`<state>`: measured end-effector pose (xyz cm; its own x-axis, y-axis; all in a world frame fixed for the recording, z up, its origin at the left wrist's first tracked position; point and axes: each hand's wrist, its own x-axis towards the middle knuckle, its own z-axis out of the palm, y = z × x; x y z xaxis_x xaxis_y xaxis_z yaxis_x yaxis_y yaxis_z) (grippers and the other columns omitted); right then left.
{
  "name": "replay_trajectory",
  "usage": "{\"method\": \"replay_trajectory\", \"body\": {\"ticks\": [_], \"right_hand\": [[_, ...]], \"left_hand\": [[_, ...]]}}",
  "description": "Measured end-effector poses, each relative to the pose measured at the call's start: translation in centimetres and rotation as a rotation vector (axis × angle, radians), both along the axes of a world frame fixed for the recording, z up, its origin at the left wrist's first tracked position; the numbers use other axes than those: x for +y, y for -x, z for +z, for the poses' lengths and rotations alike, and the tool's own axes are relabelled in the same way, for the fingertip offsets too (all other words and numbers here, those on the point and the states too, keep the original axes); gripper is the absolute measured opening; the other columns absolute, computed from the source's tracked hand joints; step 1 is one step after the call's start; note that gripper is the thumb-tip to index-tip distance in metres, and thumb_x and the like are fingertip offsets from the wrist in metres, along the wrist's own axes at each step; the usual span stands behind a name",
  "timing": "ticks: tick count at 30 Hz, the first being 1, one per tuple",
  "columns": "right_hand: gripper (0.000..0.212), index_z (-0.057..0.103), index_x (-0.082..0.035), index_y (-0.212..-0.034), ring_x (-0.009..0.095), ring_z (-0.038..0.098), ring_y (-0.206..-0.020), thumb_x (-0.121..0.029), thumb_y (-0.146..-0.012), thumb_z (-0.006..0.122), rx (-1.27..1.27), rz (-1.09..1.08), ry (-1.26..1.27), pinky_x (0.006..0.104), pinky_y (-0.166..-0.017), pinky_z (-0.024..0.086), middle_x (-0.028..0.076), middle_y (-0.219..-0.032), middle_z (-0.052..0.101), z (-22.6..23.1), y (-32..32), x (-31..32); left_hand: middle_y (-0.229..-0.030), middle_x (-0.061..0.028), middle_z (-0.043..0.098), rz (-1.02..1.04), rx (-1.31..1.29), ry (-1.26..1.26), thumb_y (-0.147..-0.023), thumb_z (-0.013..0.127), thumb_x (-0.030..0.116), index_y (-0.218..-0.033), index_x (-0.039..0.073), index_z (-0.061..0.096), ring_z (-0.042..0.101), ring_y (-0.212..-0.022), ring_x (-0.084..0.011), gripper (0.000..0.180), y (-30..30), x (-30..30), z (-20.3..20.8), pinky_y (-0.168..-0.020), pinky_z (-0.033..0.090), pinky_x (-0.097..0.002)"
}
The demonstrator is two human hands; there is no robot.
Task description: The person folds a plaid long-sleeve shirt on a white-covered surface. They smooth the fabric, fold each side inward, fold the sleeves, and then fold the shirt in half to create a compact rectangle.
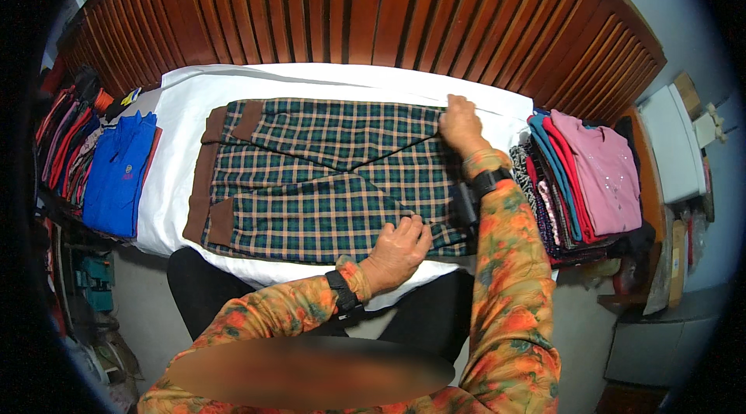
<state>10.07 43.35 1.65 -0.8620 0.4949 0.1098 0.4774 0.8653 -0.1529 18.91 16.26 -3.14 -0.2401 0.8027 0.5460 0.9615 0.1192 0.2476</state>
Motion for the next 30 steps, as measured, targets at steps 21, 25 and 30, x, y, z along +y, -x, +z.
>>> {"method": "replay_trajectory", "body": {"ticks": [21, 25, 30], "right_hand": [[0.045, 0.064, 0.004, -0.110, 0.036, 0.068, -0.105, -0.030, -0.085, 0.077, -0.156, -0.298, 0.159, 0.0451, -0.087, 0.055, 0.022, -0.111, 0.069, -1.7, 0.4, 5.2], [0.038, 0.065, 0.005, -0.106, 0.038, 0.068, -0.102, -0.024, -0.084, 0.075, -0.082, -0.255, 0.120, 0.0451, -0.086, 0.054, 0.024, -0.106, 0.070, 0.3, 0.1, 4.6], [0.036, 0.065, 0.005, -0.104, 0.040, 0.068, -0.100, -0.023, -0.084, 0.074, -0.053, -0.067, 0.097, 0.0444, -0.086, 0.054, 0.025, -0.105, 0.069, 4.6, -0.7, 3.8]], "left_hand": [[-0.092, -0.0143, 0.057, 0.063, 0.145, 0.185, -0.078, 0.065, 0.016, -0.103, -0.003, 0.061, 0.054, -0.081, -0.0237, 0.032, -2.1, 3.7, 2.0, -0.057, 0.044, -0.0354], [-0.080, -0.0102, 0.058, -0.013, -0.009, 0.115, -0.076, 0.065, 0.013, -0.090, 0.003, 0.059, 0.061, -0.071, -0.0239, 0.018, -1.5, 4.6, 1.6, -0.055, 0.052, -0.0385], [-0.084, -0.0123, 0.061, -0.086, -0.265, -0.009, -0.076, 0.065, 0.008, -0.094, 0.003, 0.060, 0.067, -0.070, -0.0293, 0.019, 0.7, 2.6, 3.3, -0.056, 0.055, -0.0423]]}}
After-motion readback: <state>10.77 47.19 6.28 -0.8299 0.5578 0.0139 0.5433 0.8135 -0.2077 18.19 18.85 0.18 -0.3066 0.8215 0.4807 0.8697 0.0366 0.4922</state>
